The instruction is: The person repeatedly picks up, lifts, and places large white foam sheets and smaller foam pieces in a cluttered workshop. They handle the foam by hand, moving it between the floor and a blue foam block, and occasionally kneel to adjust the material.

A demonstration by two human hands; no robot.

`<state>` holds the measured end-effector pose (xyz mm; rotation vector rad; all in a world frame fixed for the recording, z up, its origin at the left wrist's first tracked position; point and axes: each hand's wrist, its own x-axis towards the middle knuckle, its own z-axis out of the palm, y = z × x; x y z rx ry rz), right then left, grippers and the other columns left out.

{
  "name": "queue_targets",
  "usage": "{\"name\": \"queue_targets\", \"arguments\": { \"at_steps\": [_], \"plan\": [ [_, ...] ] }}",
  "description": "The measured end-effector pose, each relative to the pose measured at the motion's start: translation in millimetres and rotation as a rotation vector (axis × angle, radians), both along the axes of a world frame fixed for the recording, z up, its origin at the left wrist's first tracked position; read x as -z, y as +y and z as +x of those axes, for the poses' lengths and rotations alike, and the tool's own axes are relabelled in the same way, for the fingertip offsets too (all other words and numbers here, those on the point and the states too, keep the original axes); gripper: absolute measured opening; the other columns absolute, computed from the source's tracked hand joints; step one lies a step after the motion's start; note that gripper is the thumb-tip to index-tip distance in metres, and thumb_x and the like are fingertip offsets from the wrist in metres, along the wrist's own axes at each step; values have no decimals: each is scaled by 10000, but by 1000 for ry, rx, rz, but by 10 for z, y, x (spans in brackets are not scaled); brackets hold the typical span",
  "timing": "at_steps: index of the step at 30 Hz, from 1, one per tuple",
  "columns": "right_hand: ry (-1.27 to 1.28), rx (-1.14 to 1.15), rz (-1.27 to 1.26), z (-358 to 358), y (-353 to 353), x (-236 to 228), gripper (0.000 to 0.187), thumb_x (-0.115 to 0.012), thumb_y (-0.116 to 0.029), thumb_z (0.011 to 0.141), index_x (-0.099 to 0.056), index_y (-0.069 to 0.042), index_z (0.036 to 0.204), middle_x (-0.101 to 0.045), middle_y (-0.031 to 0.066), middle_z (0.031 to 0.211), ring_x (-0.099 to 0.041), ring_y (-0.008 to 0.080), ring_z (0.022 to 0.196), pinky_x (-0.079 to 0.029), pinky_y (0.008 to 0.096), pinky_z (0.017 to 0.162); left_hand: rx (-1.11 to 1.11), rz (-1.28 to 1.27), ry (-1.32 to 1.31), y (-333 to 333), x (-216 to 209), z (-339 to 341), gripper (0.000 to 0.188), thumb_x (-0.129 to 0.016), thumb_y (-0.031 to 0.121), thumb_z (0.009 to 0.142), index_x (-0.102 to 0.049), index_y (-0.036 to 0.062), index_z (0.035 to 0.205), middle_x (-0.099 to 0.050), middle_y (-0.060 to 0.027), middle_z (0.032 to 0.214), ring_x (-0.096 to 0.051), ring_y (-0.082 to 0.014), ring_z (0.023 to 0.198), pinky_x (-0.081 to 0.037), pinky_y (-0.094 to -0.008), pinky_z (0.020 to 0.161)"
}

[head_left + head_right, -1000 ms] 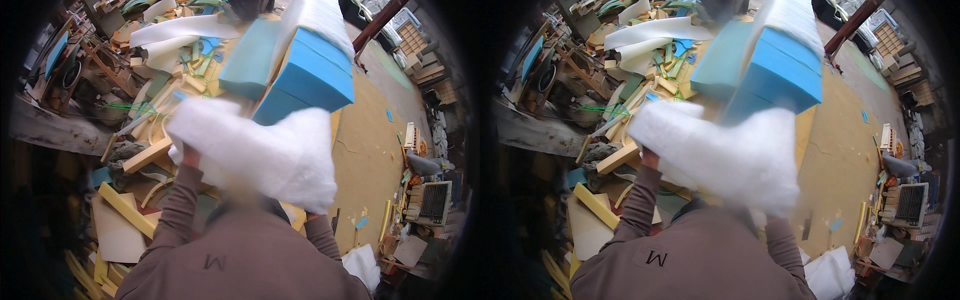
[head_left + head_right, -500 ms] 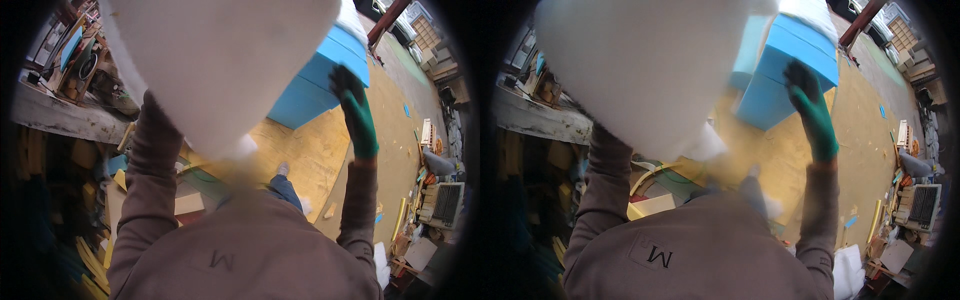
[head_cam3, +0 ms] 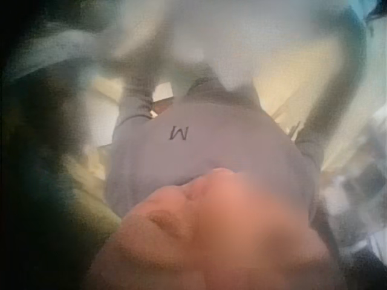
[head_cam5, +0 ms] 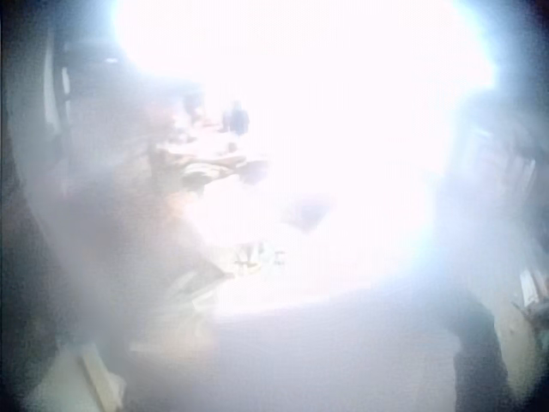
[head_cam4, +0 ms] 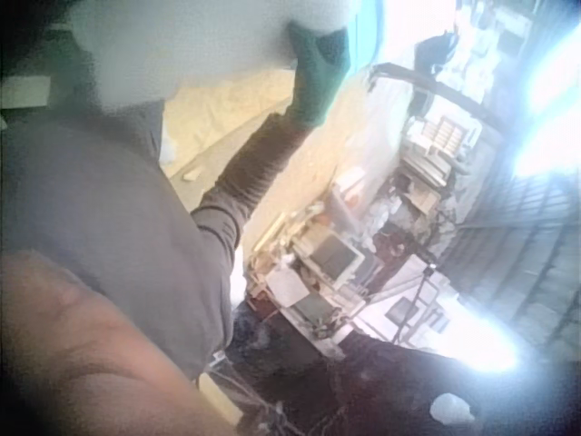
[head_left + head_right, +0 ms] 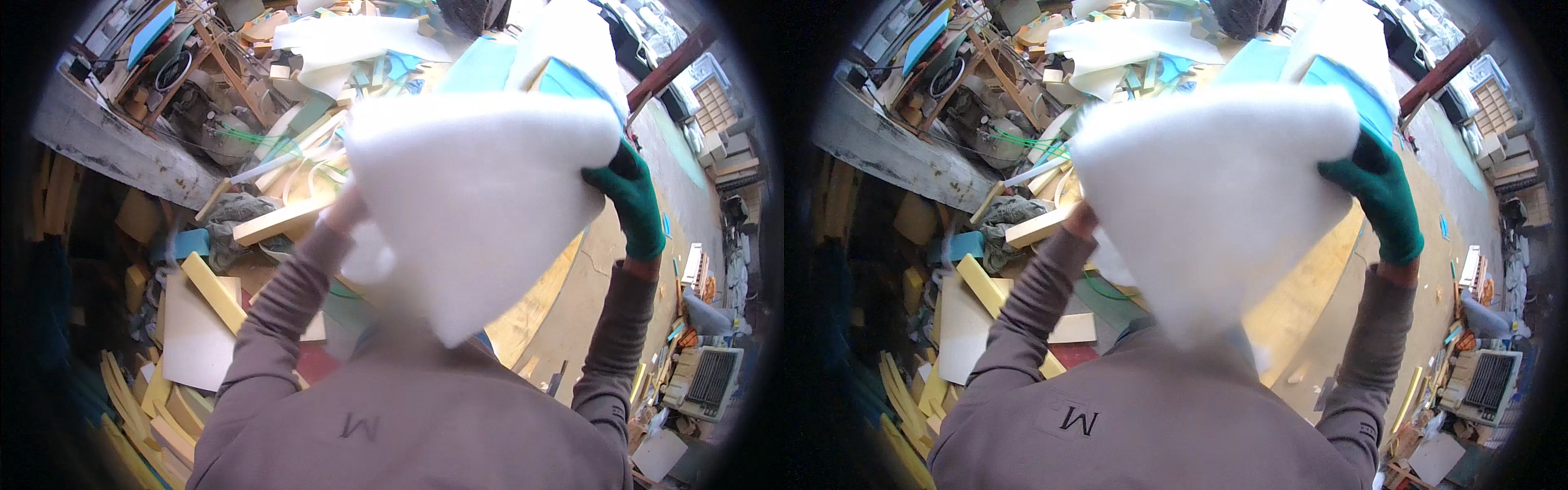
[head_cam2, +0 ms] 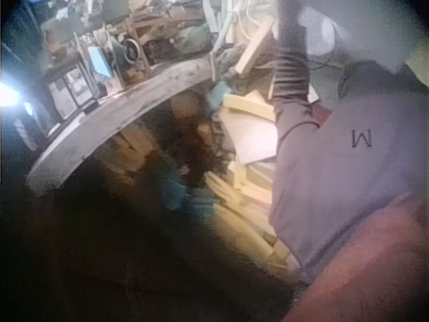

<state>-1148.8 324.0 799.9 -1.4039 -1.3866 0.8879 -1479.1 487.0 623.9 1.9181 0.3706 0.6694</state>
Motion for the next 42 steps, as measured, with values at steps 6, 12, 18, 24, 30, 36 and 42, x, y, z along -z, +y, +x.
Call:
{"name": "queue_targets", "arguments": {
  "at_steps": [6,12,18,24,30,36,42],
  "plan": [
    [-67,208,-13,425,-444,233,494,-783,-54,975,-668,-31,1455,-740,50,1288,-688,153,1147,-574,336,1000,-172,-296,88,-1132,1574,483,453,-563,354,1104,-646,36,1415,-707,-145,1386,-693,-272,1187,-560,-403,950],
    [-158,347,143,1729,-1596,-47,483,-722,-113,1032,-624,-39,1498,-710,68,1348,-666,180,1203,-543,343,1045,-238,-441,199,-1461,2407,558,447,-564,350,1104,-647,37,1411,-710,-143,1379,-697,-268,1176,-563,-398,938],
    [-239,610,130,2372,-2348,21,472,-684,-143,1063,-608,-33,1515,-674,73,1412,-629,191,1267,-504,354,1096,-428,-516,240,-1060,2739,75,440,-565,346,1104,-647,39,1408,-713,-141,1372,-701,-263,1164,-566,-393,925],
    [-279,738,134,2652,-2936,21,465,-646,-172,1094,-592,-27,1532,-637,78,1477,-593,202,1332,-465,365,1148,-808,-430,-33,383,1905,-550,434,-565,342,1103,-648,40,1405,-716,-139,1364,-705,-259,1152,-570,-388,913],
    [-237,769,128,2769,-3280,311,463,-609,-202,1125,-575,-21,1549,-601,83,1541,-556,213,1396,-426,376,1199,-773,15,-177,1909,-214,-826,428,-566,337,1103,-649,42,1402,-719,-137,1357,-709,-254,1140,-573,-383,900],
    [91,685,-85,1833,-2605,1027,460,-716,-174,1037,-641,-58,1476,-715,-8,1282,-640,95,1040,-501,272,831,-663,159,-132,2377,-1578,-480,422,-567,333,1103,-649,44,1399,-722,-135,1350,-713,-250,1128,-577,-378,888],
    [383,462,-194,824,-1741,1839,769,-778,-44,915,-449,-24,1610,-697,140,1314,-698,182,1051,-588,332,907,-579,228,-94,2736,-2169,412,416,-568,329,1103,-650,45,1395,-725,-133,1343,-717,-245,1117,-580,-373,875]
  ]
}}
